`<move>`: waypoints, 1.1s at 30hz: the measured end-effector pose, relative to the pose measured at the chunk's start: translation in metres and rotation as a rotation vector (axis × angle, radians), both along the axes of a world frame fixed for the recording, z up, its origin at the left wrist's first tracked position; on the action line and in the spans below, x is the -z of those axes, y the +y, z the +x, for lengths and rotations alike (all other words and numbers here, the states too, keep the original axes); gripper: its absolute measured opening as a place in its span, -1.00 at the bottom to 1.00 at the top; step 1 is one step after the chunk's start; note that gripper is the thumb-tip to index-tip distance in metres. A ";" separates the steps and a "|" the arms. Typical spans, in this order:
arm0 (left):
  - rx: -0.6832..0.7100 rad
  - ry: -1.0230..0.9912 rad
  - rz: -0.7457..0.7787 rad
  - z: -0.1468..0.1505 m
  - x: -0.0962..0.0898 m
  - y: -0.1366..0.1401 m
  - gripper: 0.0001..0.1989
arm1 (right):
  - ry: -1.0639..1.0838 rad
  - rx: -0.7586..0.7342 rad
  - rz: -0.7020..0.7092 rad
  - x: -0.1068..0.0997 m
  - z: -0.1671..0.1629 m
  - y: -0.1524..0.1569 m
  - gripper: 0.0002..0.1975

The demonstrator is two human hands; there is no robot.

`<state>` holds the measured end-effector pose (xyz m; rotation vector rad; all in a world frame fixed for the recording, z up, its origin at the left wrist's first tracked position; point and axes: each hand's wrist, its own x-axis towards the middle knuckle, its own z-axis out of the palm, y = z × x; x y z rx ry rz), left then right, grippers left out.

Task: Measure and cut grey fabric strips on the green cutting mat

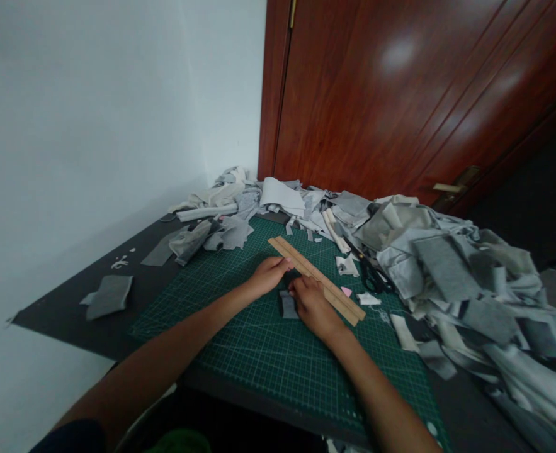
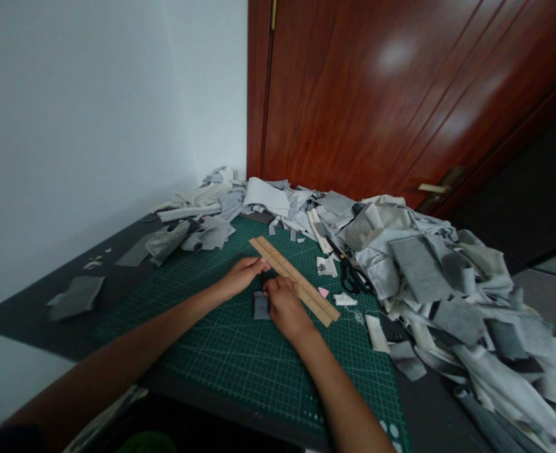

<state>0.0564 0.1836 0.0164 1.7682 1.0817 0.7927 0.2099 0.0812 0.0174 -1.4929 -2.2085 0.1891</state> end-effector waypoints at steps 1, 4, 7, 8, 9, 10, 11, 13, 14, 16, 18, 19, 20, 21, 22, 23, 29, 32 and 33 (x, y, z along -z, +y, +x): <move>0.001 -0.043 -0.018 -0.003 0.001 -0.003 -0.46 | 0.039 -0.004 -0.004 0.001 0.000 0.000 -0.78; 0.018 -0.158 -0.074 -0.010 -0.001 -0.011 -0.38 | 0.145 -0.026 0.000 0.004 0.002 0.001 -0.79; 0.097 -0.242 -0.120 -0.010 -0.010 -0.016 -0.37 | 0.245 0.005 0.084 0.001 0.005 0.000 -0.79; 0.135 -0.263 -0.131 -0.010 -0.012 -0.017 -0.38 | 0.277 0.041 0.133 -0.001 0.006 -0.001 -0.79; 0.180 -0.284 -0.145 -0.009 -0.015 -0.019 -0.37 | 0.301 0.083 0.186 -0.004 0.008 -0.003 -0.79; 0.264 -0.323 -0.185 -0.008 -0.016 -0.022 -0.37 | 0.314 0.127 0.238 -0.006 0.009 -0.005 -0.79; 0.323 -0.349 -0.201 -0.007 -0.017 -0.024 -0.41 | 0.319 0.171 0.287 -0.009 0.010 -0.007 -0.79; 0.331 -0.391 -0.191 -0.005 -0.019 -0.029 -0.58 | 0.324 0.228 0.365 -0.012 0.010 -0.010 -0.79; 0.301 -0.407 -0.164 -0.004 -0.019 -0.031 -0.63 | 0.338 0.237 0.391 -0.013 0.009 -0.012 -0.79; 0.234 -0.421 -0.090 -0.002 -0.020 -0.034 -0.68 | 0.408 0.236 0.417 -0.013 0.006 -0.014 -0.81; 0.197 -0.421 -0.024 -0.001 -0.021 -0.035 -0.70 | 0.545 0.228 0.397 -0.014 0.004 -0.015 -0.83; 0.181 -0.424 -0.003 -0.001 -0.021 -0.035 -0.71 | 0.631 0.228 0.368 -0.015 0.003 -0.015 -0.81; 0.165 -0.432 0.007 -0.001 -0.021 -0.035 -0.72 | 0.717 0.230 0.329 -0.017 0.003 -0.015 -0.77; 0.151 -0.443 0.009 -0.001 -0.021 -0.035 -0.74 | 0.797 0.232 0.279 -0.019 0.003 -0.014 -0.73; 0.142 -0.453 0.011 -0.001 -0.021 -0.034 -0.75 | 0.864 0.232 0.224 -0.021 0.005 -0.013 -0.70; 0.140 -0.458 0.016 -0.001 -0.021 -0.034 -0.77 | 0.915 0.231 0.168 -0.023 0.007 -0.012 -0.69; 0.217 -0.411 0.039 -0.003 -0.019 -0.030 -0.78 | 1.001 0.140 -0.038 -0.027 0.020 -0.002 -0.72; 0.222 -0.396 0.050 -0.003 -0.017 -0.029 -0.80 | 0.973 0.128 -0.049 -0.023 0.022 0.002 -0.76; 0.227 -0.395 0.053 -0.003 -0.017 -0.029 -0.81 | 0.959 0.130 -0.047 -0.022 0.023 0.003 -0.77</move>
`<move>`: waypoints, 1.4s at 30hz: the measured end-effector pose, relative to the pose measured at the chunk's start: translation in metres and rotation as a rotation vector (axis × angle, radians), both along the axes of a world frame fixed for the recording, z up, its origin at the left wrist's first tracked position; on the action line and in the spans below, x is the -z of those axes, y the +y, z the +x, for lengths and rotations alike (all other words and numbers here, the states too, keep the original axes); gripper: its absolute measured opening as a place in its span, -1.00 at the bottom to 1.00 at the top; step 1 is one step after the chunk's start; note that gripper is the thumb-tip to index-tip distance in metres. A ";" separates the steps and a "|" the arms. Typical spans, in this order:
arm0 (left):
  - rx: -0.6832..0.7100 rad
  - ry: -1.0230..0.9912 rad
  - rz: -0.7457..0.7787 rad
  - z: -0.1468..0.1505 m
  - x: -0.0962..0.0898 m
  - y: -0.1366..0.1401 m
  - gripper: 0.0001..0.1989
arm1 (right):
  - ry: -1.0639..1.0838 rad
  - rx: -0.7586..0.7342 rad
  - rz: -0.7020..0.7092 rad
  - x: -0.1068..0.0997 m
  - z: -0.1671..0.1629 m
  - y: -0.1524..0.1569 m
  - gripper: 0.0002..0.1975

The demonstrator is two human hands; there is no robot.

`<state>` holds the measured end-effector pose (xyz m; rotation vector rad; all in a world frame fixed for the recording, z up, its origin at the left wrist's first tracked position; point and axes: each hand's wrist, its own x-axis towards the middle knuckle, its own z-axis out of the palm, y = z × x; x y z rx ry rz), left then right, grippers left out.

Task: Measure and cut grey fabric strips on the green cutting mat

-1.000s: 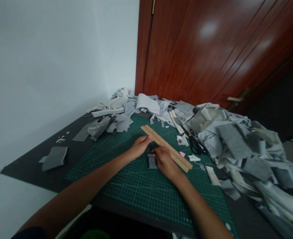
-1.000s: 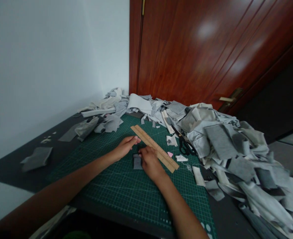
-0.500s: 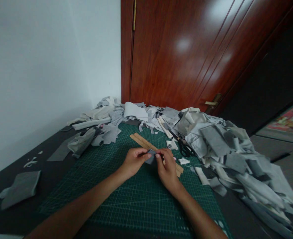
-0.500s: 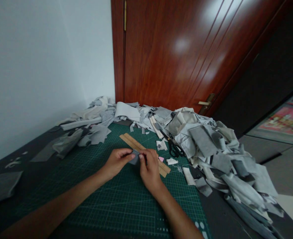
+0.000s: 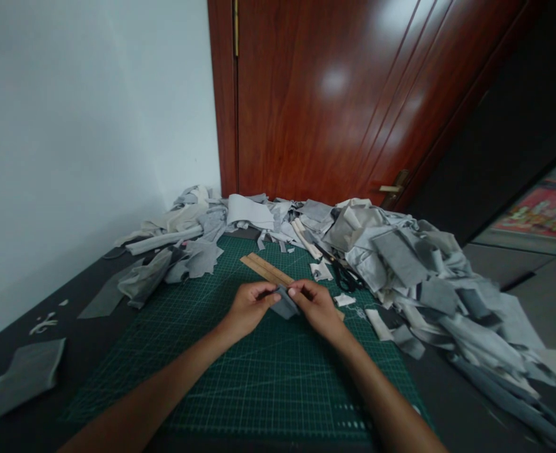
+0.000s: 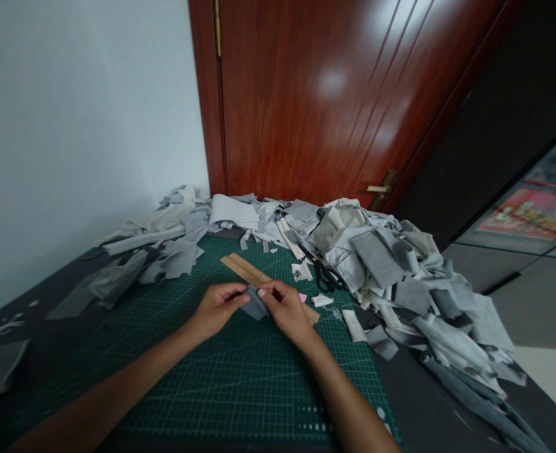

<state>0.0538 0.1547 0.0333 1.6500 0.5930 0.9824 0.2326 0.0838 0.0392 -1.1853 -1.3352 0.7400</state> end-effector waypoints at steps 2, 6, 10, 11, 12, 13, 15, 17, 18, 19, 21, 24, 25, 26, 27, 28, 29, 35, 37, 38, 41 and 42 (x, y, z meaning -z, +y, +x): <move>0.020 -0.006 -0.002 0.000 -0.001 -0.001 -0.81 | -0.034 0.023 0.019 0.002 0.000 0.001 -0.78; 0.066 -0.009 -0.013 -0.003 -0.008 -0.006 -0.75 | -0.075 0.104 0.091 0.001 -0.001 0.000 -0.84; 0.035 -0.041 -0.079 -0.004 -0.015 -0.013 -0.65 | -0.181 0.162 0.197 -0.002 -0.006 -0.007 -0.89; 0.022 -0.040 -0.088 -0.004 -0.015 -0.014 -0.65 | -0.211 0.171 0.227 -0.003 -0.007 -0.008 -0.90; 0.012 -0.029 -0.090 -0.002 -0.014 -0.014 -0.67 | -0.235 0.177 0.249 -0.003 -0.008 -0.010 -0.90; 0.003 -0.014 -0.088 -0.001 -0.012 -0.014 -0.70 | -0.254 0.180 0.264 -0.003 -0.009 -0.011 -0.90; -0.018 -0.008 -0.093 0.001 -0.008 -0.013 -0.73 | -0.284 0.181 0.282 -0.003 -0.011 -0.012 -0.90; -0.025 -0.030 -0.120 0.003 -0.004 -0.013 -0.73 | -0.310 0.169 0.300 -0.002 -0.011 -0.012 -0.89; -0.019 -0.043 -0.138 0.003 -0.002 -0.013 -0.73 | -0.323 0.158 0.314 -0.002 -0.010 -0.012 -0.89; -0.012 -0.057 -0.154 0.004 -0.001 -0.013 -0.72 | -0.334 0.145 0.333 -0.002 -0.010 -0.012 -0.88; -0.003 -0.086 -0.189 0.004 -0.001 -0.015 -0.71 | -0.350 0.118 0.370 -0.002 -0.009 -0.012 -0.86; -0.003 -0.126 -0.233 0.005 -0.003 -0.018 -0.69 | -0.359 0.082 0.392 -0.004 -0.009 -0.013 -0.84; 0.000 -0.135 -0.240 0.005 -0.004 -0.018 -0.69 | -0.356 0.085 0.392 -0.005 -0.010 -0.013 -0.84; 0.005 -0.139 -0.243 0.005 -0.004 -0.019 -0.68 | -0.352 0.089 0.390 -0.005 -0.010 -0.013 -0.84; 0.010 -0.142 -0.244 0.005 -0.005 -0.020 -0.68 | -0.346 0.095 0.387 -0.005 -0.011 -0.013 -0.85; 0.015 -0.144 -0.246 0.005 -0.005 -0.020 -0.68 | -0.339 0.103 0.384 -0.005 -0.011 -0.013 -0.85; 0.020 -0.143 -0.248 0.005 -0.006 -0.021 -0.68 | -0.332 0.113 0.382 -0.005 -0.011 -0.013 -0.86; 0.031 -0.108 -0.226 0.004 -0.009 -0.025 -0.65 | -0.332 0.137 0.374 -0.005 -0.013 -0.014 -0.86; 0.024 -0.098 -0.205 0.004 -0.010 -0.026 -0.64 | -0.343 0.141 0.373 -0.005 -0.013 -0.015 -0.85; 0.019 -0.095 -0.199 0.004 -0.010 -0.027 -0.64 | -0.347 0.142 0.374 -0.005 -0.013 -0.015 -0.85; 0.007 -0.094 -0.193 0.004 -0.009 -0.027 -0.64 | -0.355 0.146 0.389 -0.005 -0.013 -0.015 -0.84; 0.004 -0.093 -0.192 0.005 -0.008 -0.027 -0.64 | -0.356 0.146 0.395 -0.004 -0.013 -0.015 -0.84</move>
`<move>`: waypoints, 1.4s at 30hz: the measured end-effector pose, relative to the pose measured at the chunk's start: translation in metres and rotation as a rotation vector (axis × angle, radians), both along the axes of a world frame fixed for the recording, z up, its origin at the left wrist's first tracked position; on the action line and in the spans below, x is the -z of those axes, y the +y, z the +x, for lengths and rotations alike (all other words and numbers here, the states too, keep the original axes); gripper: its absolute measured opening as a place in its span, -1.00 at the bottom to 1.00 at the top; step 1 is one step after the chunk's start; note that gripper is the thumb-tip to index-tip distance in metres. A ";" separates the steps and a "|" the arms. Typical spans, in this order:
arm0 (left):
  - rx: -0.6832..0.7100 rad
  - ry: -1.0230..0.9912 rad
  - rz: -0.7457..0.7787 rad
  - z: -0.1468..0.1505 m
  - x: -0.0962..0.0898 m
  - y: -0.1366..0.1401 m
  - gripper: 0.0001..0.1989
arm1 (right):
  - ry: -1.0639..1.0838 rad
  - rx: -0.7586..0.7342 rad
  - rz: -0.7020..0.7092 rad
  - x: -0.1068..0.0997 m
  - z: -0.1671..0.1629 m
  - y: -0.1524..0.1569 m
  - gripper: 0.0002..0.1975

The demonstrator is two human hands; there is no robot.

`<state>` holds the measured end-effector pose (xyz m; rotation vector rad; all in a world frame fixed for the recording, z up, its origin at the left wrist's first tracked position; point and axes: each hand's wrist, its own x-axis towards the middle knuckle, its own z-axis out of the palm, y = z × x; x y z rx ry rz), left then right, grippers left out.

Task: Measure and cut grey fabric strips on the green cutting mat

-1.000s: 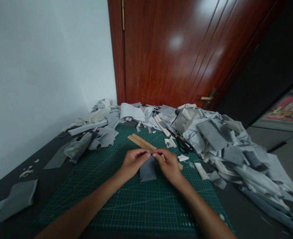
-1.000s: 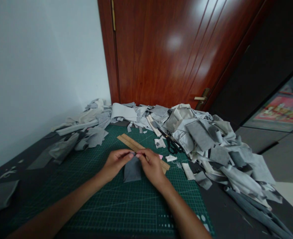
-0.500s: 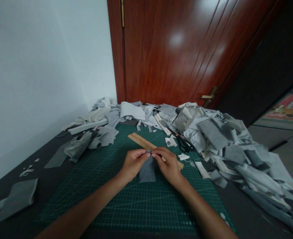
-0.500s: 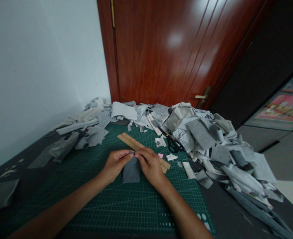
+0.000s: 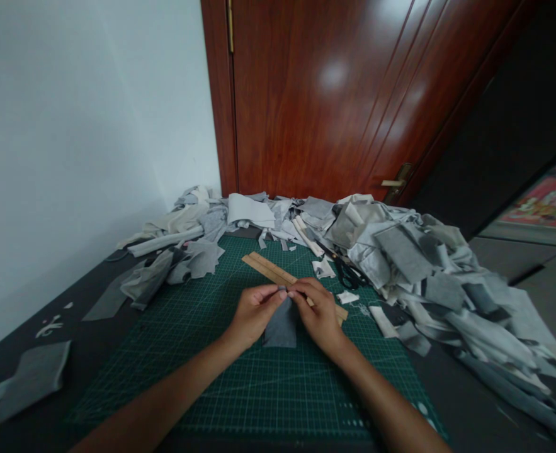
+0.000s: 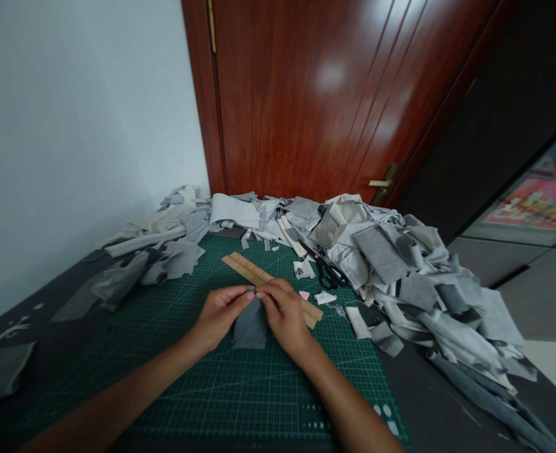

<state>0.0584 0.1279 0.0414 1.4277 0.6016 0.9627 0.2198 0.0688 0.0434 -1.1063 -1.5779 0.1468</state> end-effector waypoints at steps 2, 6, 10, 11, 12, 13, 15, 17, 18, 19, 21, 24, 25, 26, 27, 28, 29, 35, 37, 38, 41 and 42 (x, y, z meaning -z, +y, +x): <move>-0.009 0.001 -0.004 0.001 0.002 0.000 -0.64 | -0.002 -0.008 0.005 0.001 0.000 0.000 -0.84; -0.026 -0.024 -0.035 0.002 0.003 -0.001 -0.62 | -0.012 -0.030 -0.016 0.004 -0.002 0.000 -0.84; -0.018 -0.044 -0.046 0.002 0.002 -0.005 -0.62 | -0.012 -0.003 -0.039 0.005 -0.004 0.001 -0.85; -0.015 -0.047 -0.056 0.002 0.002 -0.006 -0.61 | -0.008 0.006 -0.042 0.005 -0.004 0.001 -0.85; -0.015 -0.056 -0.080 0.002 0.002 -0.007 -0.59 | -0.004 0.015 -0.043 0.004 -0.005 0.000 -0.85; -0.022 -0.074 -0.117 0.002 0.002 -0.008 -0.57 | 0.001 0.024 -0.043 0.003 -0.005 0.000 -0.85; -0.048 -0.117 -0.185 0.003 0.001 -0.008 -0.56 | 0.010 0.034 -0.036 0.002 -0.005 0.000 -0.85; -0.071 -0.130 -0.193 0.003 0.000 -0.008 -0.58 | 0.015 0.030 -0.019 0.001 -0.004 0.000 -0.84; -0.076 -0.114 -0.173 0.003 -0.001 -0.007 -0.61 | 0.016 0.026 -0.011 0.002 -0.004 0.001 -0.84; -0.080 -0.092 -0.144 0.002 -0.001 -0.007 -0.63 | 0.019 0.023 -0.004 0.002 -0.004 0.001 -0.84; -0.086 -0.056 -0.100 0.001 -0.003 -0.007 -0.64 | 0.023 0.021 0.000 0.003 -0.003 0.001 -0.84; -0.076 -0.029 -0.054 0.000 -0.005 -0.007 -0.63 | 0.028 0.029 -0.011 0.002 -0.004 0.002 -0.84; -0.065 -0.027 -0.038 0.000 -0.005 -0.007 -0.64 | 0.028 0.031 -0.015 0.002 -0.004 0.001 -0.85; -0.054 -0.025 -0.023 0.000 -0.005 -0.007 -0.64 | 0.028 0.034 -0.018 0.001 -0.005 0.001 -0.85; -0.045 -0.026 -0.010 0.000 -0.006 -0.007 -0.65 | 0.028 0.037 -0.019 -0.001 -0.005 0.000 -0.85; -0.039 -0.028 -0.001 0.000 -0.006 -0.007 -0.65 | 0.027 0.042 -0.019 -0.002 -0.006 0.000 -0.85; -0.035 -0.026 0.006 0.000 -0.006 -0.008 -0.65 | 0.024 0.048 -0.021 -0.003 -0.006 -0.001 -0.85; -0.087 0.022 0.060 0.000 -0.009 -0.010 -0.64 | 0.018 0.024 -0.092 -0.001 -0.008 -0.006 -0.93; -0.101 0.017 0.066 0.000 -0.010 -0.011 -0.64 | 0.026 0.007 -0.080 -0.001 -0.007 -0.006 -0.95; -0.095 0.015 0.064 -0.001 -0.011 -0.012 -0.64 | 0.029 -0.003 -0.065 -0.001 -0.007 -0.006 -0.95; -0.044 -0.006 0.013 -0.002 -0.011 -0.013 -0.62 | 0.051 -0.021 -0.020 -0.006 -0.006 -0.006 -0.93; -0.029 -0.021 -0.011 -0.002 -0.011 -0.013 -0.60 | 0.062 -0.025 -0.008 -0.008 -0.006 -0.007 -0.92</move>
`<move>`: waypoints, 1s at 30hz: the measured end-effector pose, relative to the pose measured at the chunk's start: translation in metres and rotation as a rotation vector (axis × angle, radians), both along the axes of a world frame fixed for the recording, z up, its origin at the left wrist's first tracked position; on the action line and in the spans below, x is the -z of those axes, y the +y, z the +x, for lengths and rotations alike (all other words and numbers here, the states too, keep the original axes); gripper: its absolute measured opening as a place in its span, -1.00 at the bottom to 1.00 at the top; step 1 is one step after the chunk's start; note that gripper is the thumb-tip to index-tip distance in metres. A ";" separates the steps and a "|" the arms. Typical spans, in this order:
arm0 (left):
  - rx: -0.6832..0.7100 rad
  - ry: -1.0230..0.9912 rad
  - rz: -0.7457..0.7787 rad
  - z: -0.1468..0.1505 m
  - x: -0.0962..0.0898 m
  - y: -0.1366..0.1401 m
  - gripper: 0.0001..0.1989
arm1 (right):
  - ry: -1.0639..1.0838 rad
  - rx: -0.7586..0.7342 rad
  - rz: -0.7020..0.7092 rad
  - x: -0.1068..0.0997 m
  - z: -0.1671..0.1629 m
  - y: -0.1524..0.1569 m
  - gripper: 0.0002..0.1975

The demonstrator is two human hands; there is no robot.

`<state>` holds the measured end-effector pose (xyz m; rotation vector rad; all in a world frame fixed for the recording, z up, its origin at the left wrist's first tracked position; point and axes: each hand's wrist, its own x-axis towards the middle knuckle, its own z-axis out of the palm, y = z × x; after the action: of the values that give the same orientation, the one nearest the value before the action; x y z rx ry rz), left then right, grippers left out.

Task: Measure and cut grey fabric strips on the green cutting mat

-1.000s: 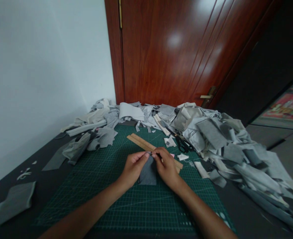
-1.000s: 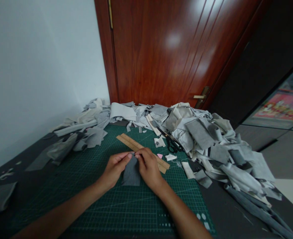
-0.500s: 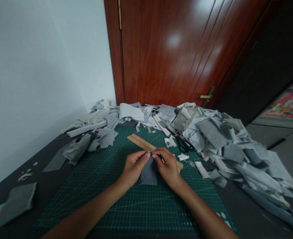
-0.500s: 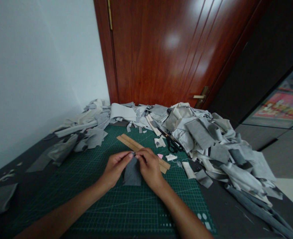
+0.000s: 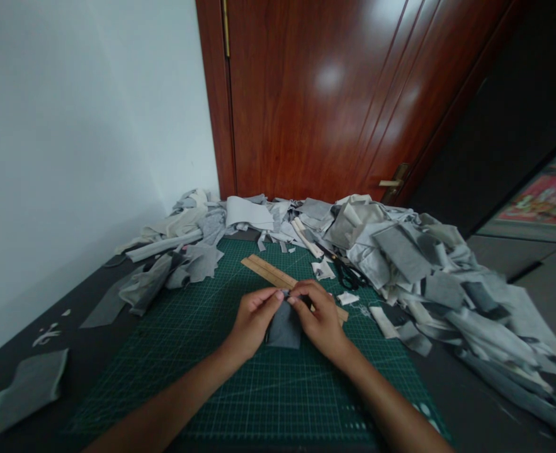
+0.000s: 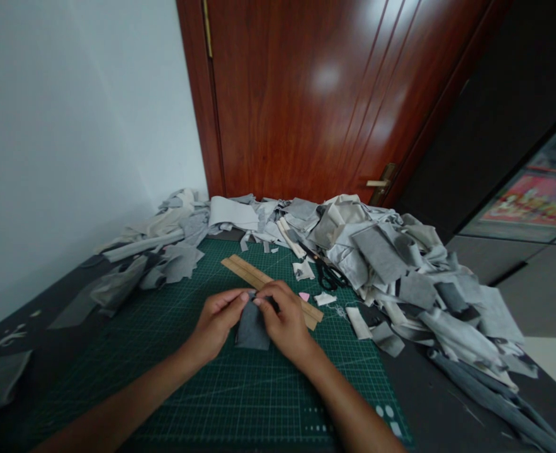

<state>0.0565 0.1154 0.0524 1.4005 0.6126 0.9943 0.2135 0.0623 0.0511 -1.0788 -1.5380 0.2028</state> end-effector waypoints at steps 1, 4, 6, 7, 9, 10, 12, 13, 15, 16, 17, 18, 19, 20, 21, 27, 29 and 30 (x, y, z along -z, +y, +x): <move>0.013 -0.018 -0.022 0.000 0.001 0.000 -0.59 | 0.010 -0.004 0.007 -0.002 0.000 -0.001 -0.92; 0.045 -0.047 -0.050 -0.001 0.003 0.001 -0.58 | 0.044 -0.016 0.005 -0.007 -0.001 -0.003 -0.91; 0.060 -0.035 -0.040 -0.002 0.003 0.001 -0.58 | 0.072 -0.015 -0.003 -0.009 -0.001 -0.004 -0.90; 0.062 -0.024 -0.029 -0.003 0.002 0.001 -0.58 | 0.084 -0.013 -0.004 -0.009 -0.002 -0.004 -0.90; 0.059 -0.004 -0.007 -0.003 0.000 0.000 -0.58 | 0.100 -0.009 -0.003 -0.008 -0.002 -0.003 -0.90; 0.058 0.002 0.001 -0.004 -0.001 -0.001 -0.58 | 0.107 -0.008 -0.002 -0.007 -0.002 -0.003 -0.90; 0.046 0.005 0.016 -0.003 -0.004 -0.003 -0.59 | 0.122 -0.005 0.001 -0.007 -0.002 -0.002 -0.89; 0.040 0.004 0.025 -0.003 -0.006 -0.003 -0.60 | 0.128 -0.004 0.002 -0.007 -0.002 -0.002 -0.89; 0.028 0.011 0.046 -0.002 -0.007 -0.004 -0.62 | 0.135 -0.007 0.002 -0.007 -0.003 -0.002 -0.88; 0.023 0.018 0.056 -0.002 -0.008 -0.004 -0.63 | 0.137 -0.009 0.000 -0.006 -0.003 -0.002 -0.87; 0.016 0.025 0.065 -0.001 -0.008 -0.004 -0.64 | 0.139 -0.009 -0.002 -0.006 -0.003 -0.001 -0.87; 0.010 0.032 0.070 -0.001 -0.008 -0.004 -0.65 | 0.140 -0.011 -0.006 -0.006 -0.003 -0.001 -0.87; 0.004 0.036 0.074 0.000 -0.008 -0.004 -0.66 | 0.141 -0.013 -0.009 -0.006 -0.003 -0.001 -0.88; 0.001 0.036 0.076 0.000 -0.008 -0.004 -0.67 | 0.142 -0.015 -0.011 -0.006 -0.003 -0.001 -0.88; -0.001 0.032 0.075 0.000 -0.008 -0.004 -0.67 | 0.144 -0.015 -0.011 -0.006 -0.003 -0.001 -0.89; -0.036 0.021 0.054 0.000 -0.004 -0.002 -0.69 | 0.162 -0.025 -0.051 -0.006 -0.004 -0.001 -0.90; -0.058 0.003 0.049 0.000 -0.003 -0.002 -0.70 | 0.216 -0.017 -0.093 -0.006 -0.005 -0.001 -0.90; -0.067 -0.008 0.046 0.000 -0.002 -0.001 -0.70 | 0.259 -0.011 -0.119 -0.006 -0.005 -0.002 -0.84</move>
<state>0.0564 0.1143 0.0546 1.4235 0.6373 1.0725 0.2080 0.0602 0.0570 -1.0913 -1.3116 0.4295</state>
